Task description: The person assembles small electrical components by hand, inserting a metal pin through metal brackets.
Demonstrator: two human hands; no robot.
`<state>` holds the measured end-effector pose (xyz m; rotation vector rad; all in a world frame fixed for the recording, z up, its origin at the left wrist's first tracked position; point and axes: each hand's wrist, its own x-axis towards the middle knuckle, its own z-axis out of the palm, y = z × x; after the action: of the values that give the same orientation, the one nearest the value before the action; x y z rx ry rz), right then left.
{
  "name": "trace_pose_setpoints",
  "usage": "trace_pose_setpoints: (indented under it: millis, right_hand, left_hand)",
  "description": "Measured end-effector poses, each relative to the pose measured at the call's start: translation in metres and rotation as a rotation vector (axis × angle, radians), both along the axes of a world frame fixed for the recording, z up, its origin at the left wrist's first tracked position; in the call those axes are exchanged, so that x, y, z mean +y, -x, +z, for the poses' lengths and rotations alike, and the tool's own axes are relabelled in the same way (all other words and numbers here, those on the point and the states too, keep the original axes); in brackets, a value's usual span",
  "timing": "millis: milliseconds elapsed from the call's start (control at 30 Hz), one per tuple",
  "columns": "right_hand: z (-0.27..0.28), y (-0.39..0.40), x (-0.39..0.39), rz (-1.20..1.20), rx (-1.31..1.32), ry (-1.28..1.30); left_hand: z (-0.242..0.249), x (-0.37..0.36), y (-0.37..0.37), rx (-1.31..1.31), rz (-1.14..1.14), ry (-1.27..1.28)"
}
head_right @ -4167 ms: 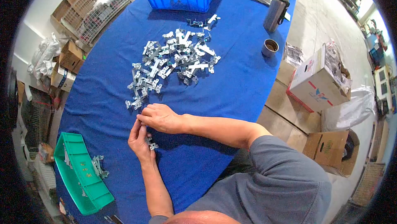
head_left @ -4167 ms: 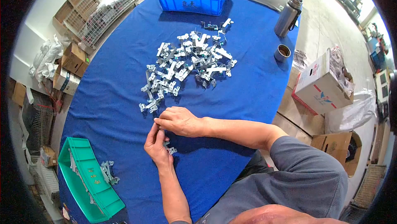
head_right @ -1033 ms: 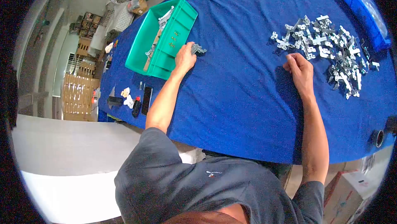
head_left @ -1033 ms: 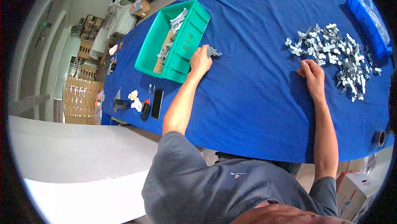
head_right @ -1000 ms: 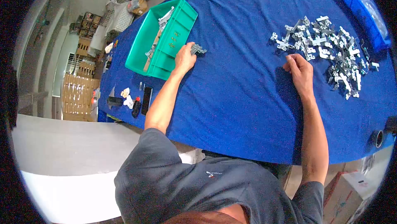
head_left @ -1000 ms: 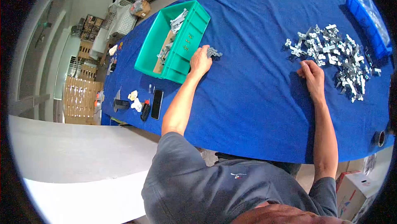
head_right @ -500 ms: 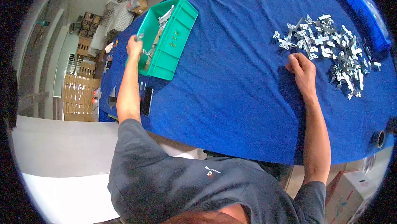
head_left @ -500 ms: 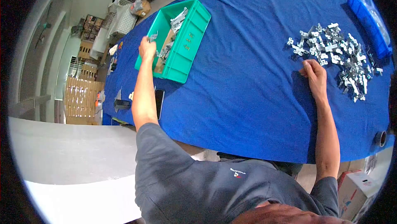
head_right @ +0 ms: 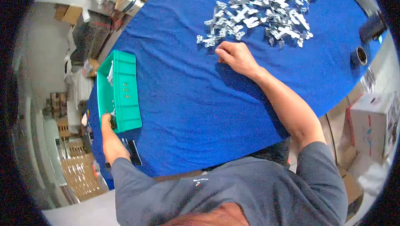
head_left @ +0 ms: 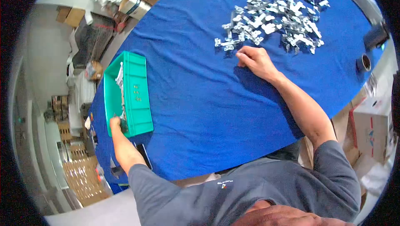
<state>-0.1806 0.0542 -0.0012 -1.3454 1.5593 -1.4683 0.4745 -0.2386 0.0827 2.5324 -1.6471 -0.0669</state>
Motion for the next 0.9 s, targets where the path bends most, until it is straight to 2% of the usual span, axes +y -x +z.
trace_pose_setpoints:
  millis: [133,167,200,233,267,300,333,367,433,500,567,633,700,767,833,900]
  right_hand:
    - [0.005,-0.001,0.003,0.021,0.020,-0.006]
    - [0.004,-0.001,0.002,0.002,0.010,-0.010]
    - [0.003,0.000,0.002,0.010,0.091,0.021]
    - [0.001,0.000,0.002,0.011,0.171,0.048]
    - [-0.001,-0.001,0.002,-0.004,0.164,0.114]
    - [-0.003,-0.001,0.002,-0.006,0.150,0.129]
    - [-0.009,-0.001,0.000,-0.011,0.197,0.157]
    - [-0.012,-0.001,-0.002,-0.013,0.244,0.185]
    - [-0.010,-0.003,0.000,-0.023,0.260,0.192]
    - [-0.009,-0.003,0.002,0.058,0.336,0.172]
    - [-0.006,-0.006,0.006,0.079,0.352,0.201]
    - [-0.004,-0.010,0.009,0.192,0.281,0.226]
    - [-0.003,-0.013,0.009,0.291,0.299,0.229]
    - [-0.008,-0.014,0.008,0.324,0.408,0.222]
    - [-0.002,-0.013,0.010,0.330,0.397,0.181]
    - [0.001,-0.010,0.011,0.338,0.389,0.141]
  left_hand:
    - [0.024,0.035,0.052,0.233,0.211,0.030]
    - [0.030,0.031,0.039,0.223,0.192,0.025]
    - [0.033,0.013,0.016,0.031,0.128,-0.038]
    - [0.045,0.008,0.036,-0.164,0.057,-0.098]
    - [0.050,0.011,0.055,-0.255,0.045,0.046]
    - [0.067,0.040,0.109,-0.339,0.035,0.195]
    - [0.068,0.040,0.128,-0.364,-0.079,0.331]
    - [0.065,0.032,0.142,-0.364,-0.100,0.332]
    - [0.063,0.021,0.177,-0.338,-0.570,0.510]
    - [0.058,0.031,0.241,-0.084,-0.874,0.504]
    - [0.049,0.062,0.319,0.017,-1.074,0.508]
    - [0.036,0.091,0.387,0.193,-1.263,0.341]
    - [0.023,0.129,0.444,0.321,-1.355,0.197]
    - [0.004,0.148,0.482,0.225,-1.552,0.171]
    - [-0.007,0.162,0.515,0.087,-1.707,0.246]
    - [-0.020,0.158,0.537,0.102,-1.764,0.226]
